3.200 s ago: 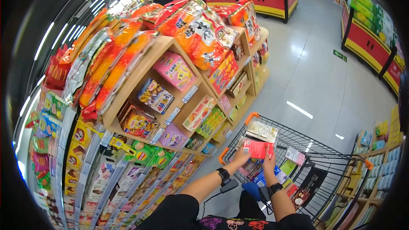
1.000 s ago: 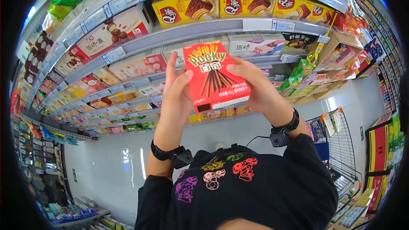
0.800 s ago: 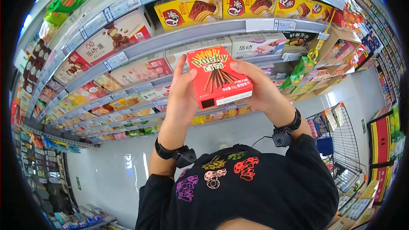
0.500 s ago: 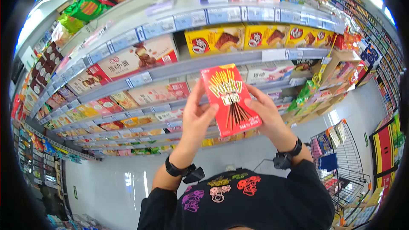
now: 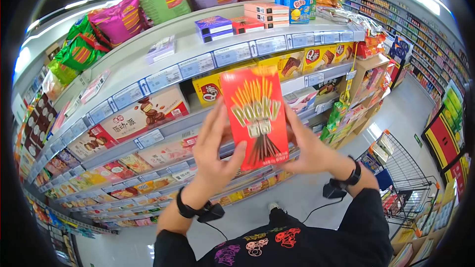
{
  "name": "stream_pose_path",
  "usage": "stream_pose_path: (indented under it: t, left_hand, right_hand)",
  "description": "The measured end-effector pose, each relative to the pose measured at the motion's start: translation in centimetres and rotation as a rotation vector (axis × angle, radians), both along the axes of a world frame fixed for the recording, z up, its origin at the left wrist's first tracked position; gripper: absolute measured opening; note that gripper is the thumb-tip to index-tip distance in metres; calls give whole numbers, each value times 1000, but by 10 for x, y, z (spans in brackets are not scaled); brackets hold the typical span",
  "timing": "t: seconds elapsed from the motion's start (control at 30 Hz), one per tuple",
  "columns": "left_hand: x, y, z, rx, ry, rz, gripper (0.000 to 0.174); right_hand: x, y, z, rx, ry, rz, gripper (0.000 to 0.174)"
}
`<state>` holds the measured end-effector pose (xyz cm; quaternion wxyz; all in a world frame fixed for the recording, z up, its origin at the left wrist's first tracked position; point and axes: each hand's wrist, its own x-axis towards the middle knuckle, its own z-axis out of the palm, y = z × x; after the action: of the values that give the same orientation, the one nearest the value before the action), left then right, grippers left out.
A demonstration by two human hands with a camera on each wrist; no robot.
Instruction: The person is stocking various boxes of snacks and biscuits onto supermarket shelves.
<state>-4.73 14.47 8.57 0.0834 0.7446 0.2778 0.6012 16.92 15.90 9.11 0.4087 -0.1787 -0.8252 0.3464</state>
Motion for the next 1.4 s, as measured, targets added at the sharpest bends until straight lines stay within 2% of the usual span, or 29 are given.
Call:
stream_pose_path:
  t: [0.07,0.2,0.27,0.3,0.4,0.57,0.63,0.73,0.8,0.9,1.0,1.2,1.4]
  left_hand:
    - [4,12,29,66,70,27,75]
    - [15,38,80,275,340,256,90]
    - [20,59,104,283,368,262,94]
    - [22,74,114,240,312,186,92]
    - [21,122,138,113,178,17,88]
    - [22,173,163,-80,143,-1,78]
    - [21,186,166,-223,201,105,75]
    - [20,203,161,-314,219,211,73]
    - [18,208,160,-387,229,266,72]
    - [16,218,158,-556,64,64,67]
    - [15,220,157,-561,14,20,61]
    - [9,226,153,-593,86,-82,60]
    - [12,222,154,-555,219,98,59]
  right_hand:
    - [3,24,22,180,-29,-97,103]
    - [10,78,70,470,-33,-198,101]
    - [15,102,96,378,15,-105,97]
    - [16,116,108,332,36,-57,96]
    - [18,168,140,506,117,-55,92]
    - [18,217,167,189,-104,-33,67]
    - [16,230,166,106,-116,-29,58]
    - [17,256,159,24,-112,53,58]
    - [17,266,156,-16,-143,27,53]
    - [18,274,156,-102,-207,18,46]
    - [17,280,153,-140,-200,26,45]
    - [18,285,148,-124,-179,24,46]
    - [16,289,144,-186,-217,18,43]
